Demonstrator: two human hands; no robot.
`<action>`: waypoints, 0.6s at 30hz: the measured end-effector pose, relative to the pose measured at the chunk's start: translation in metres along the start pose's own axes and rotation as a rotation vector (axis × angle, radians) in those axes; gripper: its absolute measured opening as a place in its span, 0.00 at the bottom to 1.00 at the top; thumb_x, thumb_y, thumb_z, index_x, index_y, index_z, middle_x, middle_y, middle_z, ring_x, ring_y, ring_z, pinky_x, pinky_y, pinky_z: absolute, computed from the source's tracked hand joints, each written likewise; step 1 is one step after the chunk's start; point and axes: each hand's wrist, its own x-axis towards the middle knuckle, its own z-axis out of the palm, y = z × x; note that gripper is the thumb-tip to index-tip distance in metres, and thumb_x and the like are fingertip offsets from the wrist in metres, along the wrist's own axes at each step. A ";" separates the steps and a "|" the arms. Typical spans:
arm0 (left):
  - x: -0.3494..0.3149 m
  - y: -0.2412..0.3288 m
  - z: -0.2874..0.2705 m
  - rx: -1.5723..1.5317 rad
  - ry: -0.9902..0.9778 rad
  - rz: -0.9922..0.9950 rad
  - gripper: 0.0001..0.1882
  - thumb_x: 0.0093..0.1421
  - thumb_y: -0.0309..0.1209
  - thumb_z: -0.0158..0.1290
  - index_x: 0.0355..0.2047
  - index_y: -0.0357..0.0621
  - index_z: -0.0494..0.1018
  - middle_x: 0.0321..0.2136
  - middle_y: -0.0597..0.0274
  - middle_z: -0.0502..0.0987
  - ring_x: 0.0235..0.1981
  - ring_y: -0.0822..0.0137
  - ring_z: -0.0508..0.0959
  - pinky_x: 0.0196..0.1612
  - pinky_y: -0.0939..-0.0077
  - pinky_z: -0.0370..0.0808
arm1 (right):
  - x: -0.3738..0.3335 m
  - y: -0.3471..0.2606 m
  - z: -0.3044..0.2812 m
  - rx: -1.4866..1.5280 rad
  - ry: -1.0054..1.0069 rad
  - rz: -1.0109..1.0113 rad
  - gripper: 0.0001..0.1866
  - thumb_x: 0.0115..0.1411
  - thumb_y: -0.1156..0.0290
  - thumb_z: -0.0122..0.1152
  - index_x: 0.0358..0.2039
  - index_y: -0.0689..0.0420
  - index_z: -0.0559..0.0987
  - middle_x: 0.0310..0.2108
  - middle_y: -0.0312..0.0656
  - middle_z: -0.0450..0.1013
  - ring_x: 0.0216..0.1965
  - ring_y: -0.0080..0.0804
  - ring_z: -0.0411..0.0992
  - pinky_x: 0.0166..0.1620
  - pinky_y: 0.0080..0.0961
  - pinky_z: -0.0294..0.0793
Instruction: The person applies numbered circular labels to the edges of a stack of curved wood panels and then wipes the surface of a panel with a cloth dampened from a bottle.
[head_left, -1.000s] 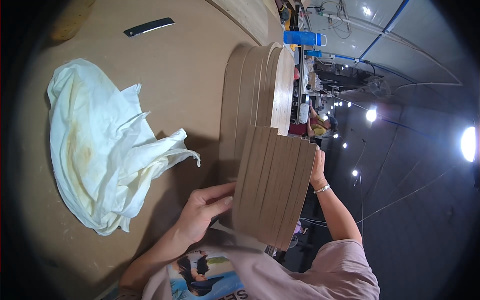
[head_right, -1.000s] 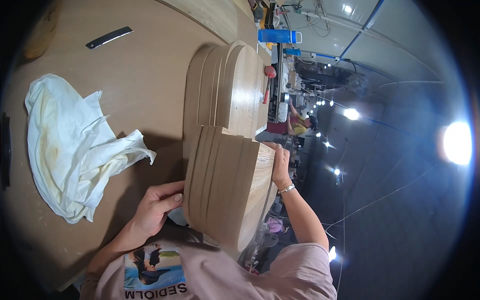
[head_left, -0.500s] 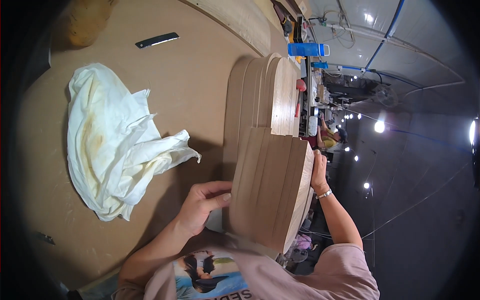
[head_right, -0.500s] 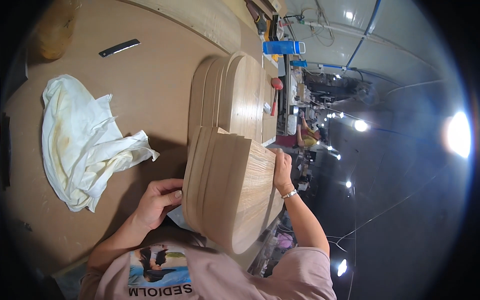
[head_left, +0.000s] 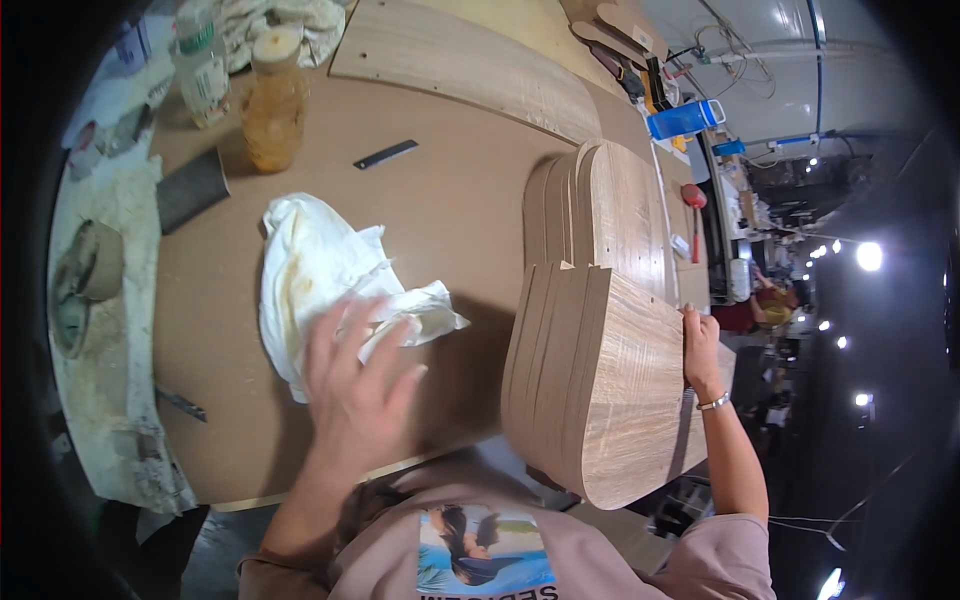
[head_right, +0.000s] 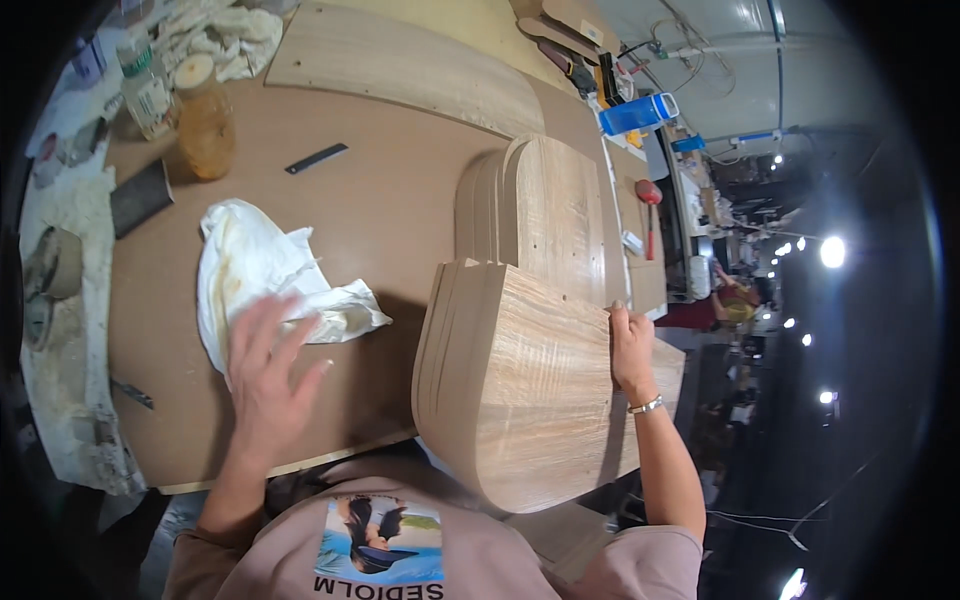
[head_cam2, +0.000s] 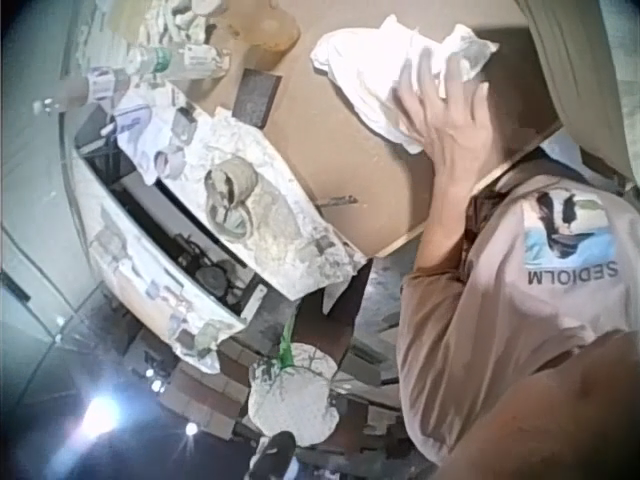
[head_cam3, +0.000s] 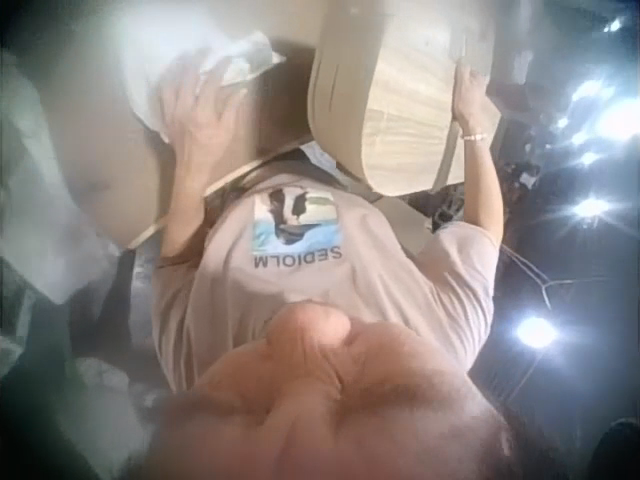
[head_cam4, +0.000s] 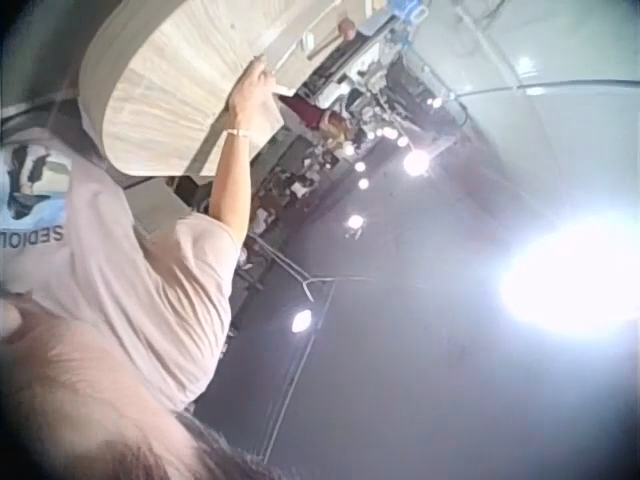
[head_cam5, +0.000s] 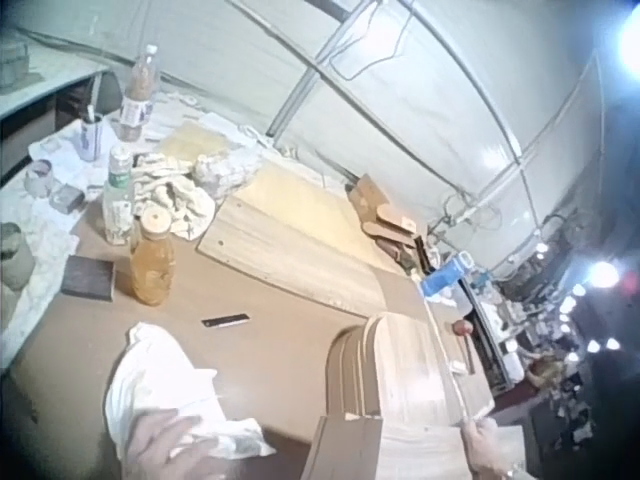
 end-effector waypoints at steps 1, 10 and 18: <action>0.008 -0.003 -0.004 0.304 0.036 -0.002 0.13 0.49 0.25 0.61 0.38 0.43 0.80 0.43 0.57 0.78 0.49 0.54 0.74 0.57 0.59 0.64 | 0.000 0.007 0.002 0.015 0.049 -0.022 0.27 0.67 0.56 0.48 0.22 0.71 0.72 0.13 0.46 0.59 0.19 0.25 0.58 0.26 0.34 0.62; 0.004 -0.026 -0.036 -0.323 -0.030 -0.223 0.10 0.56 0.26 0.59 0.38 0.36 0.78 0.39 0.61 0.80 0.41 0.66 0.76 0.47 0.71 0.68 | -0.009 -0.059 -0.001 0.032 0.310 -0.537 0.14 0.58 0.71 0.57 0.41 0.67 0.78 0.42 0.55 0.75 0.42 0.41 0.74 0.47 0.33 0.72; 0.034 0.026 -0.046 -1.451 -0.082 -0.505 0.14 0.67 0.28 0.47 0.46 0.27 0.73 0.40 0.56 0.80 0.39 0.71 0.79 0.45 0.77 0.75 | -0.015 -0.240 0.044 0.516 -0.590 -0.824 0.41 0.43 0.72 0.73 0.60 0.61 0.67 0.49 0.53 0.73 0.52 0.46 0.72 0.54 0.35 0.72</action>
